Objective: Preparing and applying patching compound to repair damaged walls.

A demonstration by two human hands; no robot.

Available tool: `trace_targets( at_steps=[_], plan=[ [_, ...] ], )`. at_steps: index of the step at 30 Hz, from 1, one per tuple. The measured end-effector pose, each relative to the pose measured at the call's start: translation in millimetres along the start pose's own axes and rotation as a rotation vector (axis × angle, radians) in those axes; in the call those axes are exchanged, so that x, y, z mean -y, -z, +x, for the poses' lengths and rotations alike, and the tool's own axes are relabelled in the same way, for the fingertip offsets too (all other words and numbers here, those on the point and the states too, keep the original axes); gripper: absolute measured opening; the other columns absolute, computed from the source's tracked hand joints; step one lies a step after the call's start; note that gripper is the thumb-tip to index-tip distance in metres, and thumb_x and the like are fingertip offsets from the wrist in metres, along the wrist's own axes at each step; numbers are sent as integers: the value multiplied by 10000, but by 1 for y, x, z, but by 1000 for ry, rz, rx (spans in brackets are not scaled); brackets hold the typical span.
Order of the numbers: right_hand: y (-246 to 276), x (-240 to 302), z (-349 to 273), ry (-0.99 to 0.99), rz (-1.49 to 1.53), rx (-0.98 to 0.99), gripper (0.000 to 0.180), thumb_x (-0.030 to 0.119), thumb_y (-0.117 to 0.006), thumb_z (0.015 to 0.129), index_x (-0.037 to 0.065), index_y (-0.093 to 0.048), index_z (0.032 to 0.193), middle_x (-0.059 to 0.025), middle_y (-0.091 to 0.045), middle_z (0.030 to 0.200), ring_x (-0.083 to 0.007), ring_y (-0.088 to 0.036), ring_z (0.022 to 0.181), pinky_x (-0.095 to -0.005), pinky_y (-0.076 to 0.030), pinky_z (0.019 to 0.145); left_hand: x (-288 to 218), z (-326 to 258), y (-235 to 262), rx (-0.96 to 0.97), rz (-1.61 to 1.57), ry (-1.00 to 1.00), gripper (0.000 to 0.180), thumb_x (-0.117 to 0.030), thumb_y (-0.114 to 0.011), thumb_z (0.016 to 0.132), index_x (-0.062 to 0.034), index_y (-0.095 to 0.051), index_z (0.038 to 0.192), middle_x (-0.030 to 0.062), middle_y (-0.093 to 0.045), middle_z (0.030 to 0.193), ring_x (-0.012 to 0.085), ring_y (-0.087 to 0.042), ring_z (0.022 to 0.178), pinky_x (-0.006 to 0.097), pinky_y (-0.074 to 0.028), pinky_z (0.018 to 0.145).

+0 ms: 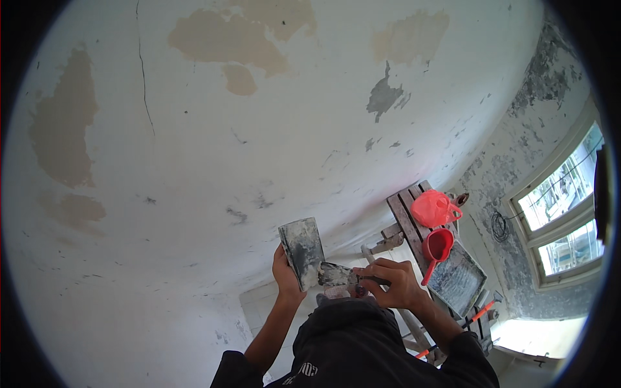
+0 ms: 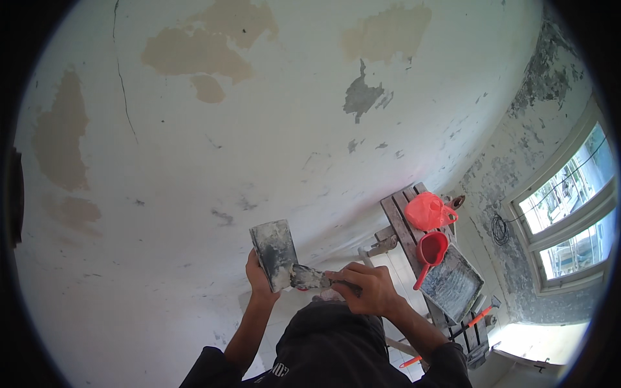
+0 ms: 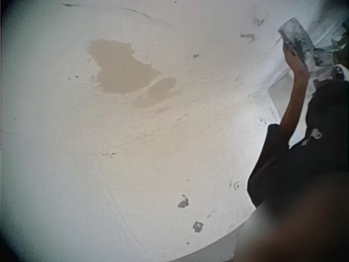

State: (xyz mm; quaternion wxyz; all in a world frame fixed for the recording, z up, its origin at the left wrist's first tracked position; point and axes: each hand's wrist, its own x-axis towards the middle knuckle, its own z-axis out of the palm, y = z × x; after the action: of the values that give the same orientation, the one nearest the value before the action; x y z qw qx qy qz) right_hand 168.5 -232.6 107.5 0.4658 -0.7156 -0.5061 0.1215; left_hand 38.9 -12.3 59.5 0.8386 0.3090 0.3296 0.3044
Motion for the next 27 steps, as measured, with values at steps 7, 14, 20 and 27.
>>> trace_targets(
  at_steps=[7, 14, 20, 27],
  plan=[
    [-15, -15, -6, -24, 167, -39, 336, 34, -783, 793, 76, -761, 1125, -115, -719, 879, -264, -712, 711, -323, -559, 631, -2, 3, 1, 47, -66, 60, 398, -251, -324, 1044, -26, -595, 1229, 123, -699, 1085, 253, -706, 939, 401, -590, 829],
    [-29, 17, -6, -50, 236, -81, 317, 31, -764, 822, 56, -756, 1138, -137, -723, 885, -245, -707, 715, -325, -553, 663, 18, 8, 4, 33, -76, 125, 421, -312, -316, 1042, -48, -601, 1207, 115, -690, 1073, 253, -695, 916, 397, -581, 818],
    [-35, 14, -28, -508, 442, -263, 302, 29, -750, 838, 50, -752, 1140, -116, -728, 905, -172, -692, 738, -288, -513, 651, -6, -6, -24, -68, -187, -112, 437, -350, -356, 1016, -57, -606, 1222, 104, -677, 1114, 263, -674, 998, 415, -553, 880],
    [-19, 6, -16, -312, 187, -253, 328, 20, -748, 840, 45, -725, 1166, -125, -723, 970, -191, -689, 771, -291, -515, 689, -12, -14, -28, -32, -154, -35, 408, -296, -374, 990, -54, -595, 1233, 114, -671, 1134, 273, -667, 1021, 428, -544, 910]
  ],
)
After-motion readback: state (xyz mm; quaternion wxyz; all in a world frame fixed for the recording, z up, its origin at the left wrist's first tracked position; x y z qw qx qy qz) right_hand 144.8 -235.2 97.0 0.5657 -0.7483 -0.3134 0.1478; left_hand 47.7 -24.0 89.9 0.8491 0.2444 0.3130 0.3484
